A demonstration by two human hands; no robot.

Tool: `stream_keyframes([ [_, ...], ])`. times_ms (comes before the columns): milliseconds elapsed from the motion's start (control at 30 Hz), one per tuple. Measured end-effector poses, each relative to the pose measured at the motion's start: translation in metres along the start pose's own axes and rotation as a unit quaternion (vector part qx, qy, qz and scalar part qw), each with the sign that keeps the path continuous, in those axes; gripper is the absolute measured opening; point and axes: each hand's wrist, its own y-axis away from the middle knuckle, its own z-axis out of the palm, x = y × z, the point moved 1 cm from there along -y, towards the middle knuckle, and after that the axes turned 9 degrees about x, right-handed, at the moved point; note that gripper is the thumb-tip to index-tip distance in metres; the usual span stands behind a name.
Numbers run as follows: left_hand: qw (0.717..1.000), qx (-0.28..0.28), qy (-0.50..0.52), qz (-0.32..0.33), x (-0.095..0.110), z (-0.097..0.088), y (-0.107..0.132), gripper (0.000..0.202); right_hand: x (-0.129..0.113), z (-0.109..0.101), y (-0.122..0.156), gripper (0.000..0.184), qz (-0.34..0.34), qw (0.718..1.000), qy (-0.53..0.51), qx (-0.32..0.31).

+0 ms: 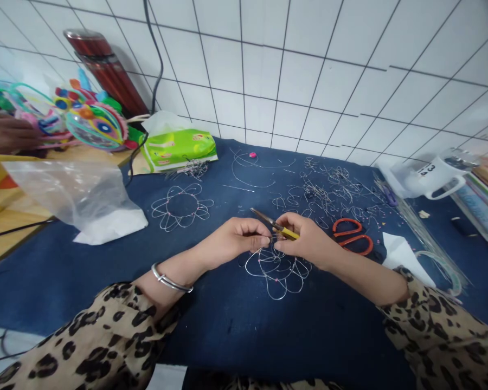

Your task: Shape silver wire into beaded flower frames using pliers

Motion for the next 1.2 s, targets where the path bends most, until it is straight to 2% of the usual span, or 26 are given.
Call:
stream_keyframes([
  [233,1.000,-0.001,0.011,-0.020,-0.0029,0.0045,-0.0028,0.013,0.0029,0.0036,0.0004,0.026,0.040,0.998,-0.038,-0.023],
  [533,0.999,0.014,0.020,-0.025,-0.0060,-0.0015,-0.0011,0.017,0.0035,0.0015,0.0012,0.025,0.057,0.996,-0.070,-0.003],
  [867,0.999,0.006,0.036,0.005,-0.0035,0.0034,-0.0019,0.010,0.0027,0.0059,0.0007,0.027,0.053,0.994,-0.093,-0.010],
  [1200,0.998,0.018,-0.013,0.051,-0.0036,0.0039,-0.0007,0.012,0.0072,0.0067,0.0031,0.022,0.031,0.995,-0.086,0.027],
])
